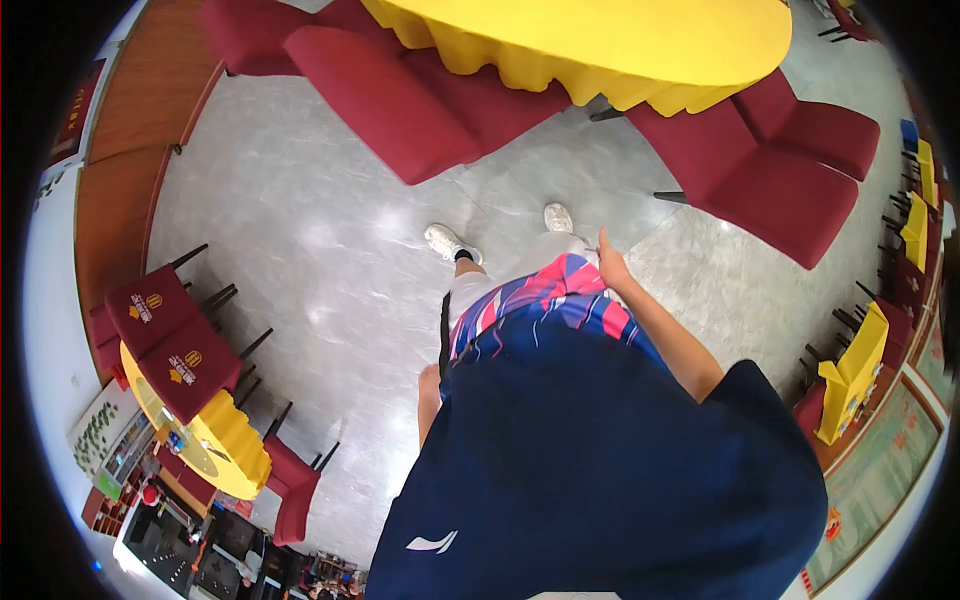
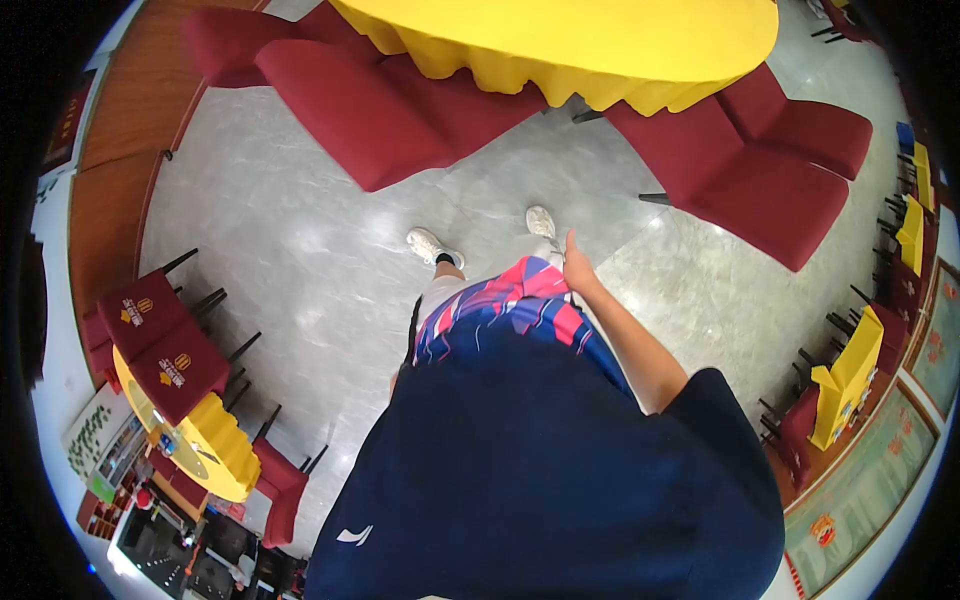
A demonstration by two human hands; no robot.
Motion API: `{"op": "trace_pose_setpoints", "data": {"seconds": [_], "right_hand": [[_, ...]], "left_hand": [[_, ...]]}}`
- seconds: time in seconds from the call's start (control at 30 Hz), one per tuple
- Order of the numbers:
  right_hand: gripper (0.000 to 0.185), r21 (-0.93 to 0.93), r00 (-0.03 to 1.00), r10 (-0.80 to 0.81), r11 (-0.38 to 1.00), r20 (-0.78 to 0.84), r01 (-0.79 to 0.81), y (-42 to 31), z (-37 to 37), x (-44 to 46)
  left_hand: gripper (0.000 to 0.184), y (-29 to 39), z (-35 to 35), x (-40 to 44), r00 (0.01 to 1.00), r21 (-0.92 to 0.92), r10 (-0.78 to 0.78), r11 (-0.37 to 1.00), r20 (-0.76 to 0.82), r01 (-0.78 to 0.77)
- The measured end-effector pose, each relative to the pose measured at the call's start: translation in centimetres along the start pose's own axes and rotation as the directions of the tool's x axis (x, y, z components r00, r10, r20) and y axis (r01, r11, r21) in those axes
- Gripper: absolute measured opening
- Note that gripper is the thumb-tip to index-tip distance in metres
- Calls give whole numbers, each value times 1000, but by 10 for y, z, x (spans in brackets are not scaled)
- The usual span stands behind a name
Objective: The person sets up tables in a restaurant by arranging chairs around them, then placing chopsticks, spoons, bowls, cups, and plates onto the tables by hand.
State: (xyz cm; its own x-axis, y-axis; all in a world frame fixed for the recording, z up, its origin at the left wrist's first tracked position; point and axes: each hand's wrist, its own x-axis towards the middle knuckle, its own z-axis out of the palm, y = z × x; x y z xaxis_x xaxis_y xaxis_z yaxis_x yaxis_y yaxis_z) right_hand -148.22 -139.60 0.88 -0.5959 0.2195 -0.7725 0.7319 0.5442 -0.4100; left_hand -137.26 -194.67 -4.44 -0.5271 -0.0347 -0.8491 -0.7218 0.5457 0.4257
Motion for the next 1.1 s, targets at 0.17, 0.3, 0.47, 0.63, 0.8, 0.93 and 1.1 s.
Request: {"op": "trace_pose_setpoints", "data": {"seconds": [0.17,0.3,0.47,0.63,0.8,0.93,1.1], "right_hand": [[88,-98,964,-240,968,-110,230,-55,51,-8],[88,741,926,-250,669,283,-46,-136,71,-17],[87,555,966,-247,794,-74,246,-166,89,-26],[85,523,967,-169,851,191,45,-202,63,-54],[86,338,987,-149,928,-55,159,-292,5,-42],[89,269,801,-529,757,-281,595,-394,7,-9],[94,-305,845,-306,935,-439,180,-451,37,23]], "left_hand": [[29,75,-96,30,971,-491,-225,856,-76,160],[28,103,-178,67,966,-586,-142,810,-215,-11],[25,165,-230,118,989,-409,-19,911,-150,-44],[26,257,-263,164,958,-100,283,955,45,-278],[51,428,-274,145,708,391,706,647,18,-655],[76,595,-267,135,306,725,917,27,257,-689],[78,677,-271,209,74,723,776,-543,627,-428]]}}
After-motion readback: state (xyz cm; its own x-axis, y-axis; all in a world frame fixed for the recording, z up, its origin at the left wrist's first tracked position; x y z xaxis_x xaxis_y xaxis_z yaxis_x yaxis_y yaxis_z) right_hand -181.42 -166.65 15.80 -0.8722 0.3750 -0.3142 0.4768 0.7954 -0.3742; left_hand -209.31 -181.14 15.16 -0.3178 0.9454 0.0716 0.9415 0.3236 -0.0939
